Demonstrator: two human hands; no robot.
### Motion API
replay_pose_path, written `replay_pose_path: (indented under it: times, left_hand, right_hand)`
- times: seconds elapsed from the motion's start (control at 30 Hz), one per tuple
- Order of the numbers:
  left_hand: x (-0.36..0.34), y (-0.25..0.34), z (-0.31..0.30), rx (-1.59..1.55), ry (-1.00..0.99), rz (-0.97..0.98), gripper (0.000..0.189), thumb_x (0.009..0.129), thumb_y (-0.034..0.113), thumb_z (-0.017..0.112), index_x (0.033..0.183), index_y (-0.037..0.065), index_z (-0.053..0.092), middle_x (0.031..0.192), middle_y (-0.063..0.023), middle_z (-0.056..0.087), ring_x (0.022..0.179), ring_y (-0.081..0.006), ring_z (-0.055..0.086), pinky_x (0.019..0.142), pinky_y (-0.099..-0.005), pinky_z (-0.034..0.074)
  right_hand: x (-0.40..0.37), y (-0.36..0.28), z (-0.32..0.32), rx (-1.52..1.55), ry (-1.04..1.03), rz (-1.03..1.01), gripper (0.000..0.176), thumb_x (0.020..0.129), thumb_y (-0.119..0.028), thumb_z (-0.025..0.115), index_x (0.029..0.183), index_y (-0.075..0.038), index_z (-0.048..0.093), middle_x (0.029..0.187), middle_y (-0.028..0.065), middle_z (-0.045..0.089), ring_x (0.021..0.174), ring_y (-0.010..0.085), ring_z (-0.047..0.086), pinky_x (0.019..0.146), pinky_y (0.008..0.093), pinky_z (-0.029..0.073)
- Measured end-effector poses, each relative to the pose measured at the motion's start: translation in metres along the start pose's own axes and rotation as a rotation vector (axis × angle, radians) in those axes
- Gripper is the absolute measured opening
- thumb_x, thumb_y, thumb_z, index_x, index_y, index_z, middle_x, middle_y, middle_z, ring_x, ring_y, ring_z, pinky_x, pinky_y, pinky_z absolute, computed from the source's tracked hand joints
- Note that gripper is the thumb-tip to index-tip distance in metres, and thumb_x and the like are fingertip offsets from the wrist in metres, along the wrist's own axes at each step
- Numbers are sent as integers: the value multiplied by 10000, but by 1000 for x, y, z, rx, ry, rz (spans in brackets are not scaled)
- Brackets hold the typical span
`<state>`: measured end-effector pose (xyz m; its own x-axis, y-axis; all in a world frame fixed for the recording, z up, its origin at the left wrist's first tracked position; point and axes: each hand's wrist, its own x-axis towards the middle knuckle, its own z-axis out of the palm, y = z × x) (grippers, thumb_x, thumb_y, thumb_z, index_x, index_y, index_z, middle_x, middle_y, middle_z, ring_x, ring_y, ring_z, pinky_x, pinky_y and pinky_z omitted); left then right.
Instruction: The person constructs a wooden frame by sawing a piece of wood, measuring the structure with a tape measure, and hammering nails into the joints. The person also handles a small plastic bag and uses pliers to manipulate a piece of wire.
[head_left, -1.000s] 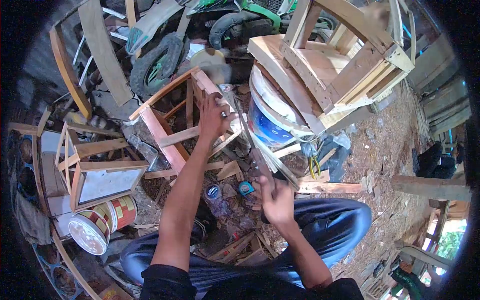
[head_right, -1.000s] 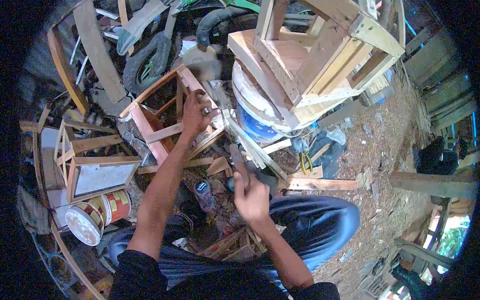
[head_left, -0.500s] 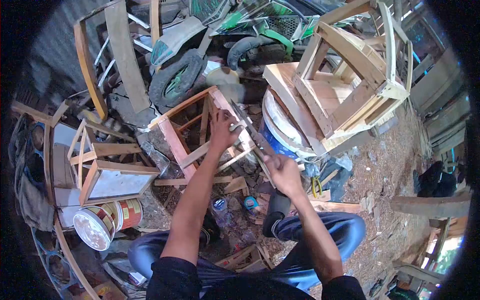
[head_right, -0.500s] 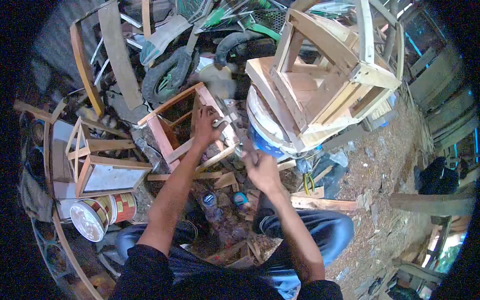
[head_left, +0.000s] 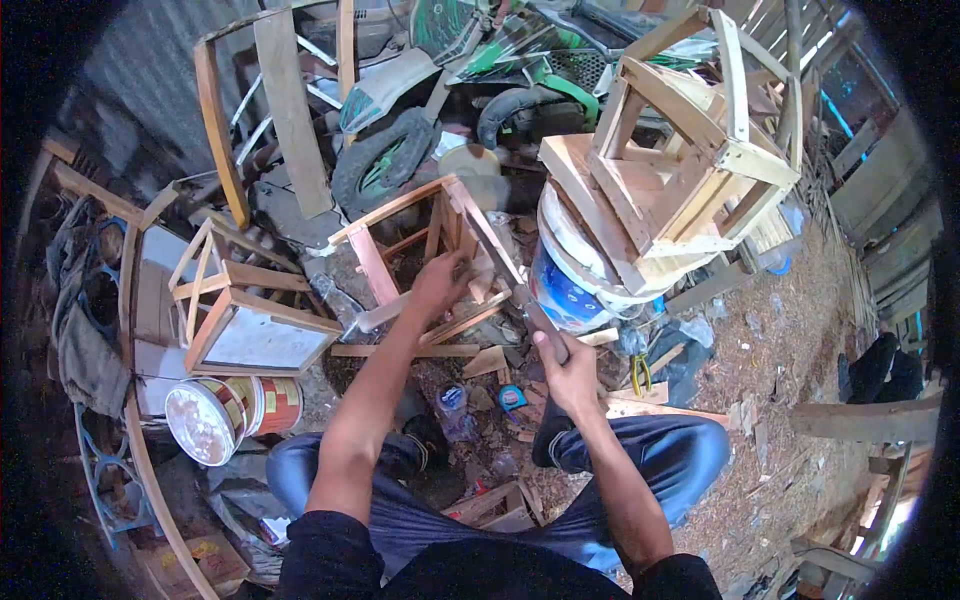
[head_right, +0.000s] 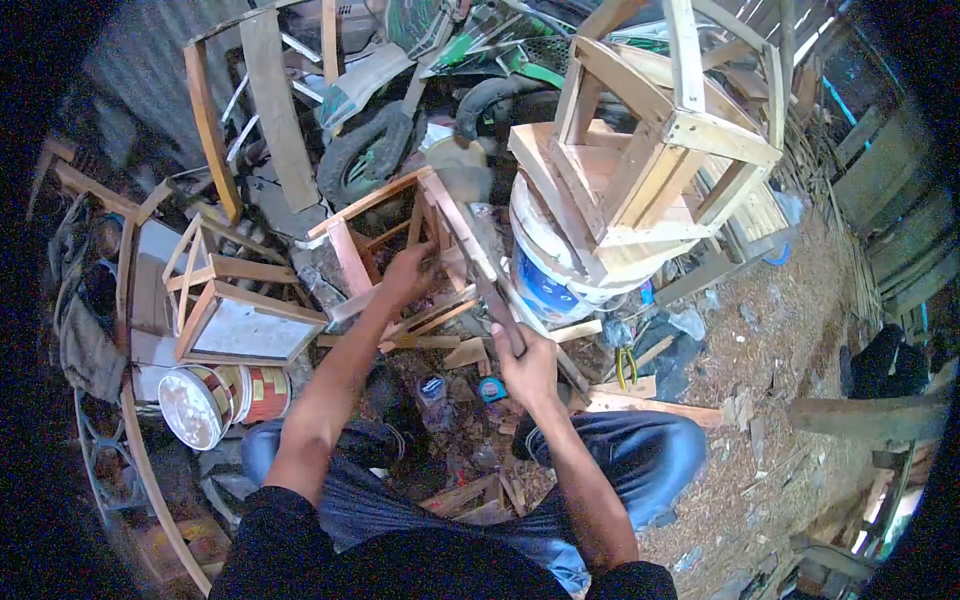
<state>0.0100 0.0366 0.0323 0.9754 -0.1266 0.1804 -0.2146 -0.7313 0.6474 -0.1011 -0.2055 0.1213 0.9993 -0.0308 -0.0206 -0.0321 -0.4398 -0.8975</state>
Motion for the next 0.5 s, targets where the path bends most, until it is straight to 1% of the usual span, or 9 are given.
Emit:
replay_pose_path:
  times: [0.07,0.13,0.2,0.27,0.3,0.37,0.4,0.47,0.5]
  left_hand:
    - [-12,1,-14,69,-29,-101,355,824,322,624,1045,46,600,1016,-181,622,951,-374,594,795,-441,487]
    - [-21,-8,-8,70,-9,-95,355,827,332,616,1052,57,604,1008,-176,629,940,-374,599,790,-447,488]
    - [-24,-9,-2,59,8,-83,356,830,342,608,1058,69,609,1001,-171,636,928,-374,604,785,-453,489]
    - [-22,0,5,61,-116,-257,438,838,431,600,1065,56,609,1020,-186,632,957,-376,597,824,-460,470]
    - [-22,5,4,48,-112,-262,438,838,431,600,1065,56,609,1020,-186,632,957,-376,597,824,-460,470]
    - [-23,13,-1,48,-64,-270,437,848,451,577,1049,65,623,1031,-189,634,958,-371,601,824,-462,471]
    - [-24,13,1,43,-60,-274,437,848,451,577,1049,65,623,1031,-189,634,958,-371,601,824,-462,471]
    - [-22,15,5,62,119,-197,314,840,344,596,1016,88,638,912,-152,669,852,-371,632,750,-457,496]
    - [-19,11,12,61,122,-198,314,840,344,596,1016,88,638,912,-152,669,852,-371,632,750,-457,496]
  right_hand:
    - [-5,-7,-2,35,34,-32,415,876,-349,605,779,54,616,526,144,509,530,154,481,540,356,422]
    - [-9,-19,-12,20,-28,58,405,874,-332,606,777,61,609,526,152,506,531,159,480,539,356,420]
    - [-12,-14,-14,-50,-47,36,396,876,-324,604,782,61,607,545,172,535,529,174,486,559,369,436]
    - [-14,-13,-17,-145,-108,42,381,878,-325,600,856,53,632,566,191,562,544,208,545,599,377,460]
    - [-16,-14,-19,-157,-112,41,381,878,-325,600,856,53,632,566,191,562,544,208,545,599,377,460]
    - [-19,-14,-17,-150,-104,11,371,875,-324,601,956,35,648,624,223,597,620,252,632,643,382,479]
    - [-18,-19,-18,-155,-108,8,371,875,-324,601,956,35,648,624,223,597,620,252,632,643,382,479]
    - [-18,-33,-22,-166,-194,151,372,874,-316,598,1027,20,644,706,262,618,746,318,673,688,389,488]
    - [-16,-31,-20,-168,-195,148,372,874,-316,598,1027,20,644,706,262,618,746,318,673,688,389,488]
